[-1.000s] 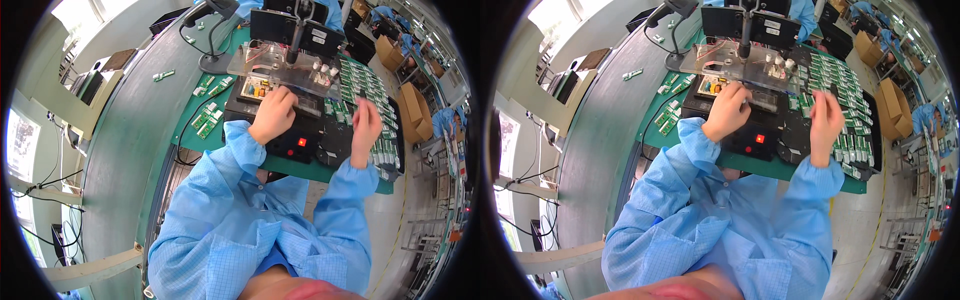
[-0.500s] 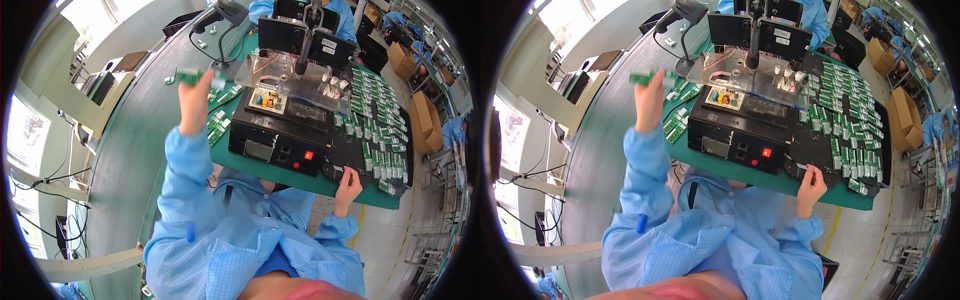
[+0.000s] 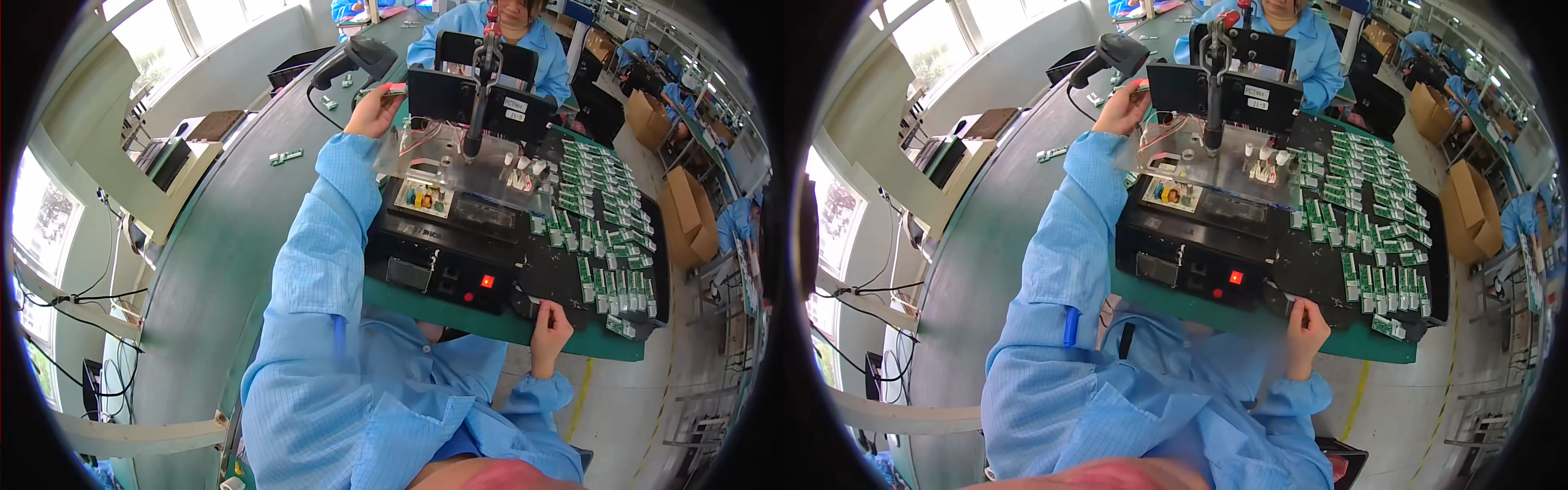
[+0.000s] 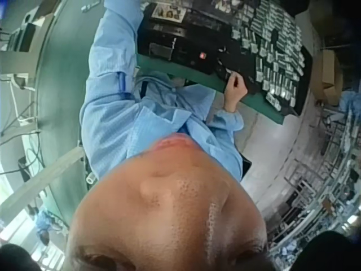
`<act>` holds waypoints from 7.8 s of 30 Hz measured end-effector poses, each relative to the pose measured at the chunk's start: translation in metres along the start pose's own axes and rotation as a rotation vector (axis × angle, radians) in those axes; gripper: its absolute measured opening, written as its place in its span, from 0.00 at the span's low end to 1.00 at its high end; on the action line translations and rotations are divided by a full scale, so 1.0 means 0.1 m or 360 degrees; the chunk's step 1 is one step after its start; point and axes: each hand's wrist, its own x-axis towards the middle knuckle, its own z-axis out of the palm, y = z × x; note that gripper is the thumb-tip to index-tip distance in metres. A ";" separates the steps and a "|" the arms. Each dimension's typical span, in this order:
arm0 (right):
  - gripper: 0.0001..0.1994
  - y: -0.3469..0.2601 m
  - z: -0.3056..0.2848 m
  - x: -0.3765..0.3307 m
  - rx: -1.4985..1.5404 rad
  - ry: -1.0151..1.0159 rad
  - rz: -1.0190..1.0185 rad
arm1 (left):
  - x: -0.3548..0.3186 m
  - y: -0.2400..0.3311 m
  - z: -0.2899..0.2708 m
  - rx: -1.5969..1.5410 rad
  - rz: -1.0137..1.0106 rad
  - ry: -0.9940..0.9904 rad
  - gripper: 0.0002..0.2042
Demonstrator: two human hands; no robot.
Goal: The person tests circuit boards by placing each board into a testing fixture, lowering the press mechanism, touching the test points, and removing the tested boards.
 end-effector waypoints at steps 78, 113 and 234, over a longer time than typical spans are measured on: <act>0.12 -0.68 0.31 0.71 -0.0369 -0.0197 -0.0798 | -1.84 0.41 -2.06 0.2126 0.0762 0.0448 0.22; 0.12 -1.09 0.68 -0.06 0.0196 -0.0389 -0.1009 | -0.86 0.68 1.55 0.1514 0.0674 -0.0647 0.22; 0.35 -1.38 0.46 1.30 -0.0814 -0.0902 -0.0918 | -1.77 -0.45 0.59 0.2834 0.1222 -0.1766 0.45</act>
